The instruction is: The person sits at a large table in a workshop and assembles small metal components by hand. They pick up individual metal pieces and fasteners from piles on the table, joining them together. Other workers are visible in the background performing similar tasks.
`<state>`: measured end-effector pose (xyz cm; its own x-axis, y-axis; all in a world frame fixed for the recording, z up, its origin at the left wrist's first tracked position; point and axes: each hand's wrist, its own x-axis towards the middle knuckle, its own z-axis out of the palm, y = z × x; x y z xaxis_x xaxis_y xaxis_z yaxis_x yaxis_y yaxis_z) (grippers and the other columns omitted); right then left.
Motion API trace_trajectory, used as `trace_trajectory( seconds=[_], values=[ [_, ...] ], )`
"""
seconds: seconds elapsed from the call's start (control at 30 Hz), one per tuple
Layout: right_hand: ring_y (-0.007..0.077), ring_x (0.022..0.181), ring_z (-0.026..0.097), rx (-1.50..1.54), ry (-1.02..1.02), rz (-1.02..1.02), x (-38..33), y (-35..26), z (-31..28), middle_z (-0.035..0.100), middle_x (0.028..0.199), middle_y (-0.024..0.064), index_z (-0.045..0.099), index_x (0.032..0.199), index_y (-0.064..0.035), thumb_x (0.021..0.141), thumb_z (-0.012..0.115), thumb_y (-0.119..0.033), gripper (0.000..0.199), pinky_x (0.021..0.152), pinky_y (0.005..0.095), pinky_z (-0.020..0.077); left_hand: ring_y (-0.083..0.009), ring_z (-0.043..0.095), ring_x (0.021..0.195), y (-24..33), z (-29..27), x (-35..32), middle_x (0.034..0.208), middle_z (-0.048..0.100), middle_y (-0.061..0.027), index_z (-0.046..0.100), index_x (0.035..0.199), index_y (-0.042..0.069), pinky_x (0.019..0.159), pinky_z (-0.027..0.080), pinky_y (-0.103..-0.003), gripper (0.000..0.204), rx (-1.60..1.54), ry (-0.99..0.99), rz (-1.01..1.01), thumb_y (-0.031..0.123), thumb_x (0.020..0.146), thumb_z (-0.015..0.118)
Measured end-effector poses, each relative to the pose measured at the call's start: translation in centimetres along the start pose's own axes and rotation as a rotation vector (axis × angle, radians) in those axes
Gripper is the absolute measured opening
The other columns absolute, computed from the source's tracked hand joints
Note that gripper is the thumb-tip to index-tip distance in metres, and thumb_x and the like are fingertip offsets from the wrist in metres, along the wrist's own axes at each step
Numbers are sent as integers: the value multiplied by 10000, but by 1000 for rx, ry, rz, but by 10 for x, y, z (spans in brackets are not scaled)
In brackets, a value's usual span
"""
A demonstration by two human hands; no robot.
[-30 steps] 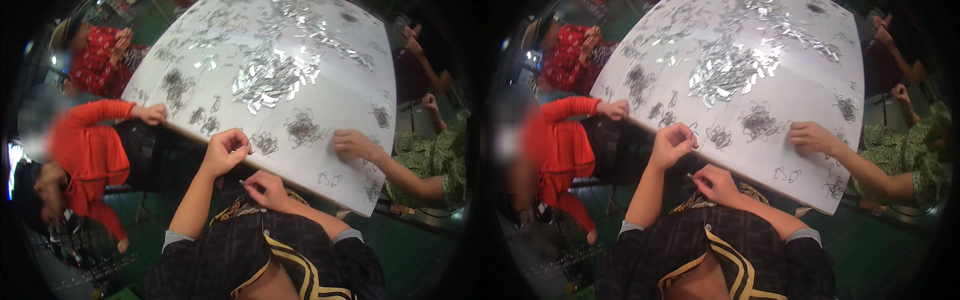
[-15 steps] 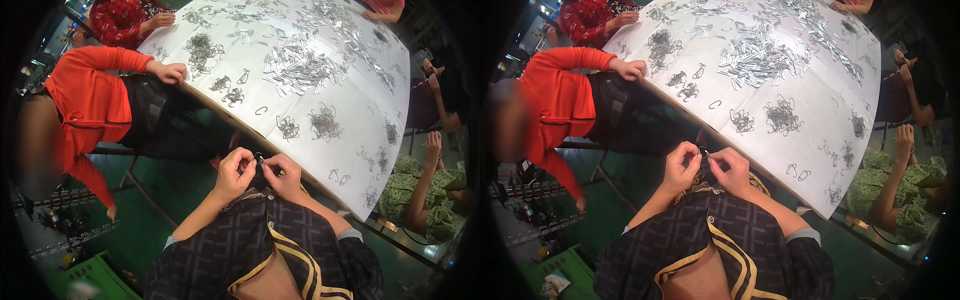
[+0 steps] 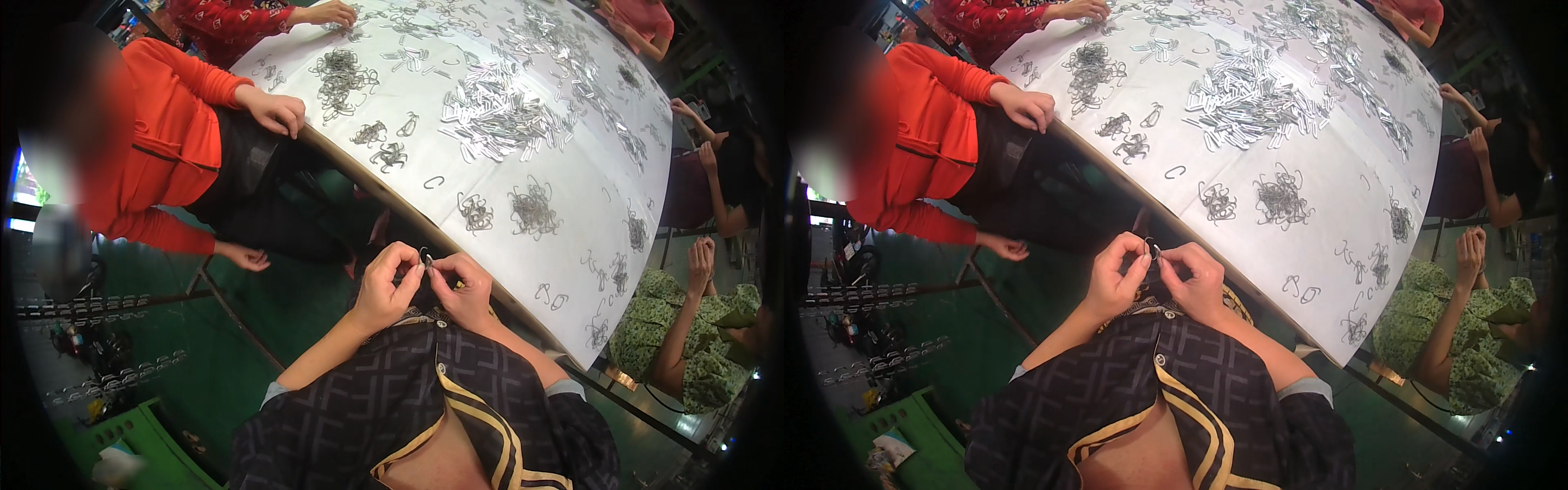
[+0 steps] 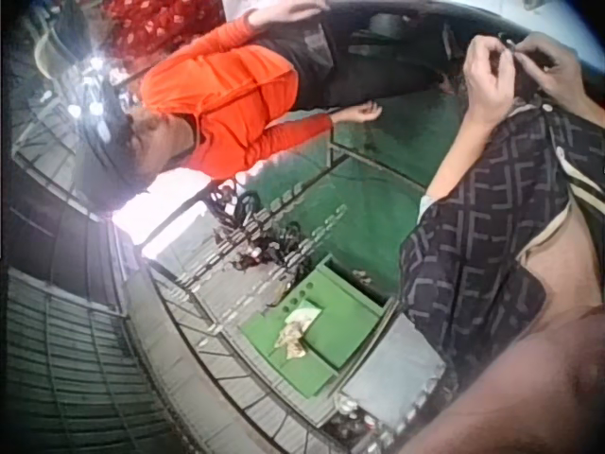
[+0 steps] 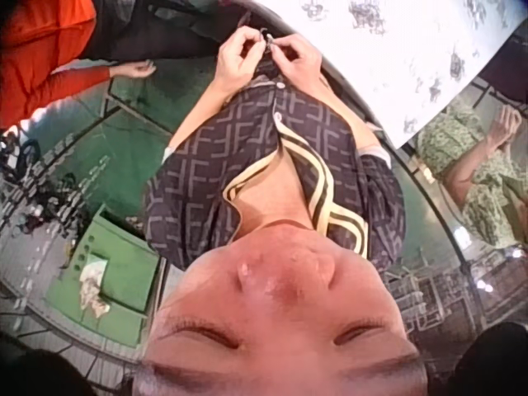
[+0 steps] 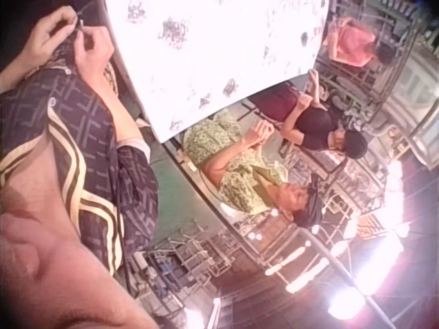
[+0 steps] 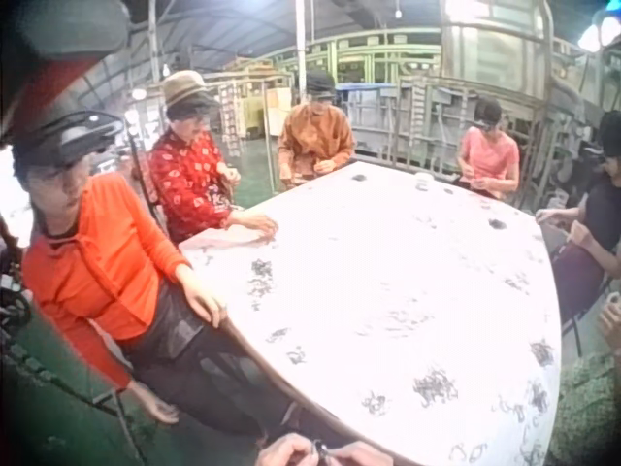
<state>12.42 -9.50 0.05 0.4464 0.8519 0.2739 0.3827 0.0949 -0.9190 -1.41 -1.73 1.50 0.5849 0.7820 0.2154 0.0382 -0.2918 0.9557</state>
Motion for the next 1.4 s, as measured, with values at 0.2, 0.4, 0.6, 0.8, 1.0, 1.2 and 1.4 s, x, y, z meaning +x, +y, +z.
trace_trajectory(
  seconds=[0.2, 0.4, 0.6, 0.8, 1.0, 1.2, 1.4],
  values=[
    [152, 623, 633, -14, -50, -17, 1, -3, -3, 646, 751, 84, 688, 853, -4, 763, 726, 14, 100, 566, 262, 490, -159, 565, 816, -1, 3, 2, 917, 588, -92, 524, 931, 2, 750, 466, -276, 33, 52, 29, 79, 2, 906, 545],
    [176, 626, 638, -32, -90, -124, 3, 4, -8, 646, 751, 92, 679, 841, -1, 757, 727, 17, 98, 562, 269, 491, -211, 597, 871, -6, 9, 4, 998, 612, -144, 496, 958, 2, 814, 486, -304, 78, 9, -9, 200, -35, 894, 523],
    [215, 630, 622, -164, 51, -262, 36, 31, -35, 651, 712, 91, 685, 790, -29, 749, 738, -33, 66, 597, 312, 485, -244, 601, 863, -2, 7, 6, 999, 614, -158, 481, 934, 15, 768, 493, -322, 128, 59, -33, 301, -75, 856, 530],
    [252, 726, 614, -491, 244, -83, 126, 96, -62, 624, 820, 101, 705, 873, -31, 841, 688, -103, 81, 676, 362, 483, -275, 595, 856, 7, 4, 9, 996, 608, -158, 477, 933, 21, 749, 490, -338, 168, 115, -42, 370, -89, 826, 545],
    [302, 836, 604, -733, 198, -120, 172, 136, -58, 616, 869, 131, 707, 914, -9, 839, 680, -108, 127, 768, 391, 484, -291, 590, 855, 10, 5, 7, 990, 604, -157, 479, 934, 18, 739, 489, -342, 201, 130, -36, 382, -107, 799, 556],
    [323, 880, 595, -771, 134, -24, 184, 138, -57, 617, 874, 130, 706, 888, -19, 819, 695, -106, 111, 795, 407, 479, -277, 600, 851, 6, 1, 4, 987, 617, -164, 479, 943, 22, 742, 493, -337, 186, 160, -26, 365, -89, 811, 547],
    [291, 779, 614, -537, 253, 106, 186, 140, -71, 658, 854, 112, 709, 885, -25, 808, 727, -129, 130, 728, 381, 482, -303, 591, 860, 5, 3, 7, 981, 599, -155, 487, 923, 12, 743, 490, -355, 206, 130, -24, 334, -119, 784, 566]
  ],
)
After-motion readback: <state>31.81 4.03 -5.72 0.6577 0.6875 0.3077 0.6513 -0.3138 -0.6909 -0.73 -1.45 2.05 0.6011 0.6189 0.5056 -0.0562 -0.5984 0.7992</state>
